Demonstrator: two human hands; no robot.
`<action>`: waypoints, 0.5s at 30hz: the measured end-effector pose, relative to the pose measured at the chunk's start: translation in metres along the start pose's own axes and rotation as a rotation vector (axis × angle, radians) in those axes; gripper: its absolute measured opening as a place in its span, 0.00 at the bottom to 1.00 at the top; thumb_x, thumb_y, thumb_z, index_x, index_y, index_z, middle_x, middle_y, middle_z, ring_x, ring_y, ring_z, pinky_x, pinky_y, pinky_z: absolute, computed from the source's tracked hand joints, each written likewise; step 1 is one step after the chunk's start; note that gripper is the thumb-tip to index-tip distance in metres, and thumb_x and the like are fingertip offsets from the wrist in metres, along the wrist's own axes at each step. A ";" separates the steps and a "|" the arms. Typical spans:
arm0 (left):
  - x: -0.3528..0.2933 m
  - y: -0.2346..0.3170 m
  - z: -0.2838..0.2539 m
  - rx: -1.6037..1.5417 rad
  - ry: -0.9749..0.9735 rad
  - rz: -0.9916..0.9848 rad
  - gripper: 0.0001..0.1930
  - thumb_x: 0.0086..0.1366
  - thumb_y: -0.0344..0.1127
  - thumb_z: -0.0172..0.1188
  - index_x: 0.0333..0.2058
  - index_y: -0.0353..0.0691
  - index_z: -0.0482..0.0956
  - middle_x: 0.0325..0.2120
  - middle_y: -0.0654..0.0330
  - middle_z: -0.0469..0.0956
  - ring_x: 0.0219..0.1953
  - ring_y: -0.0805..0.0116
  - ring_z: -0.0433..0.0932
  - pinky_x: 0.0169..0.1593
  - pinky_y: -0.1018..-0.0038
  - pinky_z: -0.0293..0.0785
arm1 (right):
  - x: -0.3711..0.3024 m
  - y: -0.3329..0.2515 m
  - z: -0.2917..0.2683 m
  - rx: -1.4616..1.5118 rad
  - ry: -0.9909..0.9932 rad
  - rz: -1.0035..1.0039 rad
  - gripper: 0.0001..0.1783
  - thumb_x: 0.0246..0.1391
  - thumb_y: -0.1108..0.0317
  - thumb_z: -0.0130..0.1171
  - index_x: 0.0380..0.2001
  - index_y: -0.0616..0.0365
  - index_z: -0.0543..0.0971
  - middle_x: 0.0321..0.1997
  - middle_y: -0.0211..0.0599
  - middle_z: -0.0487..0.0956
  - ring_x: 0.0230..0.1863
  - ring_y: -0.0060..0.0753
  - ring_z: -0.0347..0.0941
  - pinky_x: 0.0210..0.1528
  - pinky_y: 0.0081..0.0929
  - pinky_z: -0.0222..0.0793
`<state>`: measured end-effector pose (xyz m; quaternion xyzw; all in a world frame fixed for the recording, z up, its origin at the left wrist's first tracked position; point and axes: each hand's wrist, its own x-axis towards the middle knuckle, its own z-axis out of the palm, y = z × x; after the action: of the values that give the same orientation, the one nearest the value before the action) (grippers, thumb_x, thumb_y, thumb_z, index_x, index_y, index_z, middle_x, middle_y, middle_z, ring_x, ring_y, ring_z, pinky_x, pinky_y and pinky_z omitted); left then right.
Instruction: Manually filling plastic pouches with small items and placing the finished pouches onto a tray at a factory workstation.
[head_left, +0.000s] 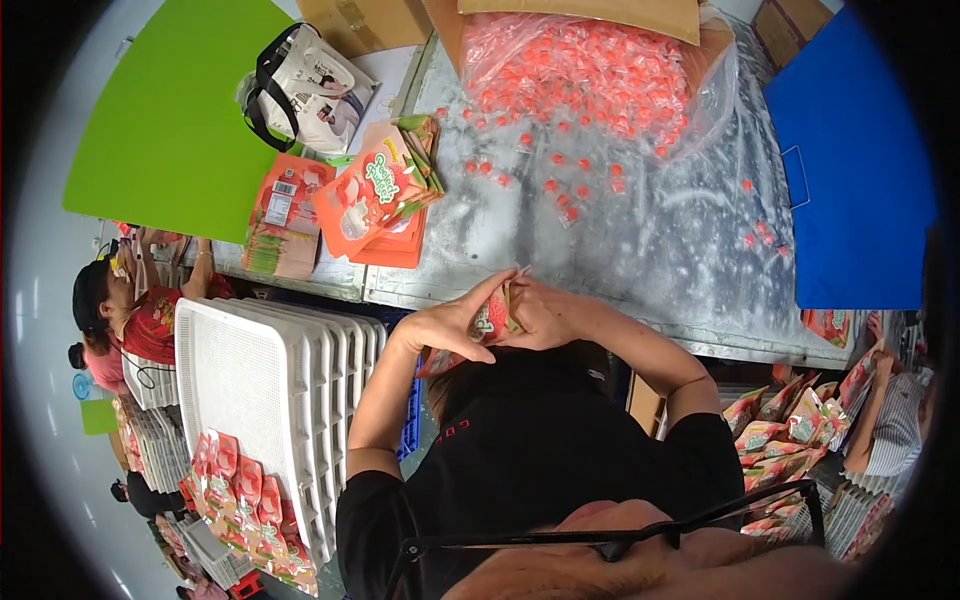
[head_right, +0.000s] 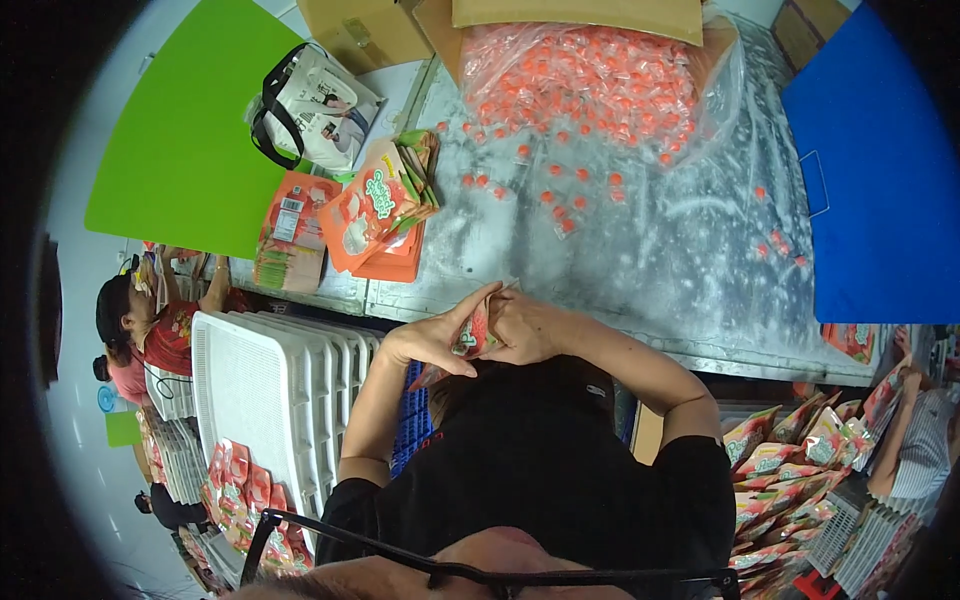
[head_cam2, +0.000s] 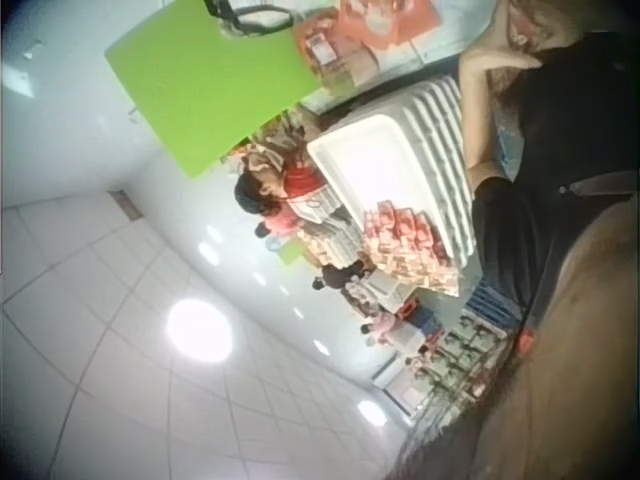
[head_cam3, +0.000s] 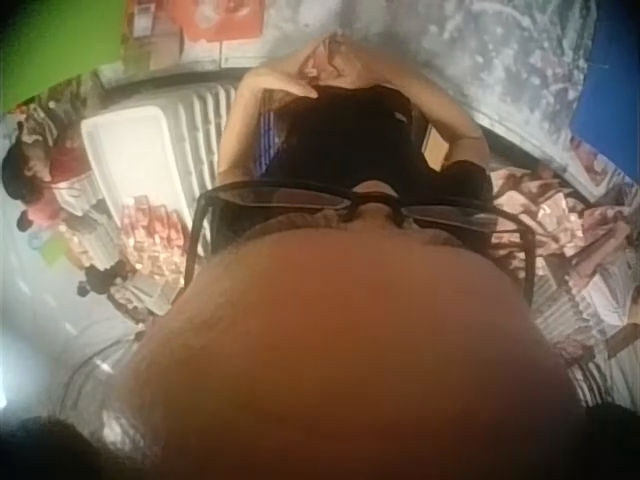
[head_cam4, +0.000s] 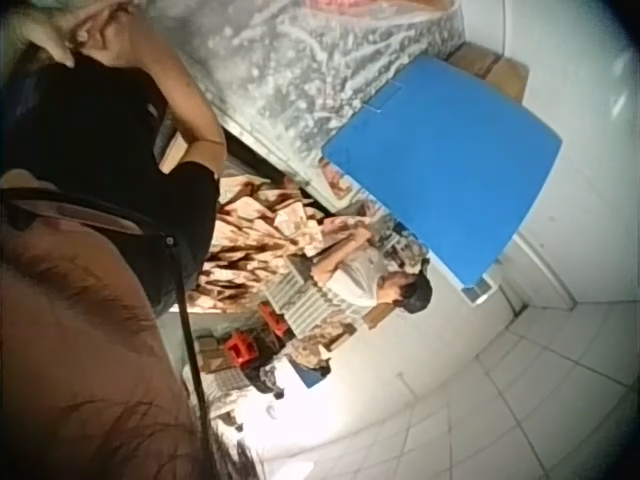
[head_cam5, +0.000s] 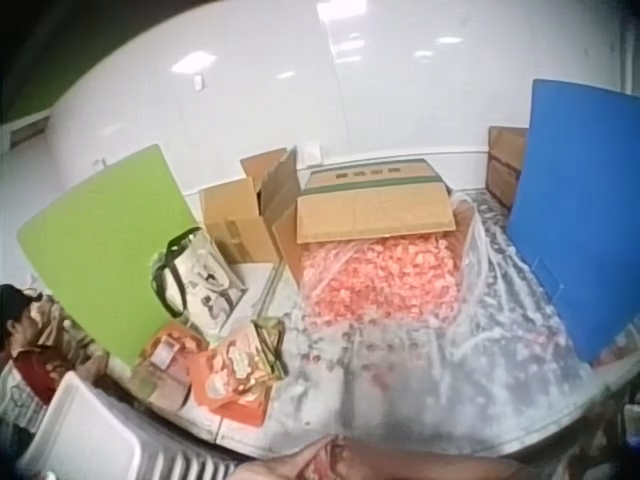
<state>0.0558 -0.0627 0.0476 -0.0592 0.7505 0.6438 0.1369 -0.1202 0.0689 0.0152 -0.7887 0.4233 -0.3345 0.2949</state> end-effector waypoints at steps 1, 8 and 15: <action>0.002 0.000 0.002 -0.003 -0.003 0.001 0.63 0.43 0.35 0.74 0.72 0.37 0.39 0.69 0.44 0.52 0.71 0.57 0.53 0.71 0.68 0.48 | -0.002 -0.001 -0.002 0.000 0.000 0.005 0.16 0.54 0.60 0.62 0.40 0.60 0.79 0.39 0.47 0.81 0.47 0.48 0.76 0.57 0.44 0.65; 0.000 -0.003 0.014 -0.389 0.198 -0.031 0.48 0.46 0.26 0.59 0.69 0.38 0.51 0.62 0.53 0.64 0.67 0.64 0.60 0.68 0.70 0.53 | -0.002 0.004 -0.013 0.199 0.064 0.012 0.09 0.52 0.67 0.61 0.36 0.59 0.81 0.40 0.43 0.80 0.46 0.45 0.76 0.53 0.38 0.70; -0.023 -0.029 0.019 -0.398 0.513 0.017 0.47 0.43 0.22 0.54 0.68 0.39 0.55 0.59 0.59 0.66 0.63 0.68 0.62 0.67 0.73 0.52 | -0.017 0.117 -0.053 -0.283 0.755 0.302 0.15 0.59 0.70 0.54 0.48 0.54 0.79 0.58 0.40 0.76 0.63 0.50 0.67 0.68 0.42 0.57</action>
<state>0.0877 -0.0509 0.0237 -0.2387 0.6204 0.7432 -0.0763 -0.2237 0.0194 -0.0457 -0.5727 0.6539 -0.4914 0.0537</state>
